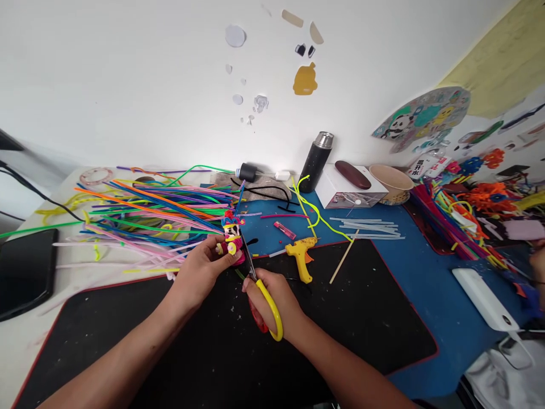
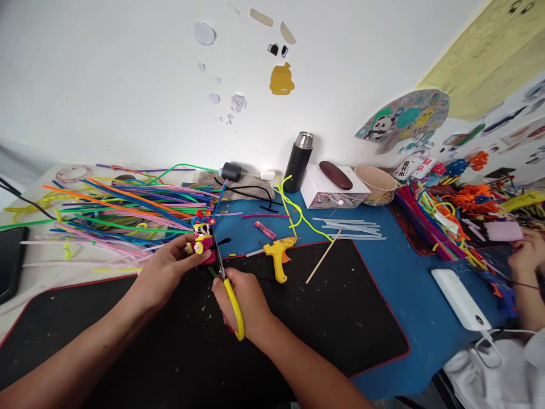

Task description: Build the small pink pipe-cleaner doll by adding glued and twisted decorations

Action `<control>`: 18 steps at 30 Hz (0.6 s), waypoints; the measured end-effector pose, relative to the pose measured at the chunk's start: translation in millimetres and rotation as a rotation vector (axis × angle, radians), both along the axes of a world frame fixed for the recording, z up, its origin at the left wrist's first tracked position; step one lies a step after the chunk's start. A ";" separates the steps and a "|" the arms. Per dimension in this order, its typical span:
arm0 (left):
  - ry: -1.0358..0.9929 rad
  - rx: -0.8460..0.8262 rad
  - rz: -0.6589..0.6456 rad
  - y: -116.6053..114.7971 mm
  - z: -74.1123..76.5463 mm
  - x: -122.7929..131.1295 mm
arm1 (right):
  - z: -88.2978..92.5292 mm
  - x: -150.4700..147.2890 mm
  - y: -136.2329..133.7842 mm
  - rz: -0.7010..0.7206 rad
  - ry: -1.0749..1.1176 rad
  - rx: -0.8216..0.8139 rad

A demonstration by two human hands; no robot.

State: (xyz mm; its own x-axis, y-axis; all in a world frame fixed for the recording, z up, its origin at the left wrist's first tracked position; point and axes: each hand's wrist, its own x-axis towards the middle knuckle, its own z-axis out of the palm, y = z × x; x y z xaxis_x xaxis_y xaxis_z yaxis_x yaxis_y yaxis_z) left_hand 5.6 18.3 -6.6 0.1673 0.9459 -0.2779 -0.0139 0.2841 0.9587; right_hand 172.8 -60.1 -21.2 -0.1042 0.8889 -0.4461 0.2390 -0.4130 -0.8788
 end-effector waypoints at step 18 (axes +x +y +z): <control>-0.012 -0.003 -0.018 -5.3 11.6 -9.2 | 12.7 5.4 -6.3 0.108 0.168 0.042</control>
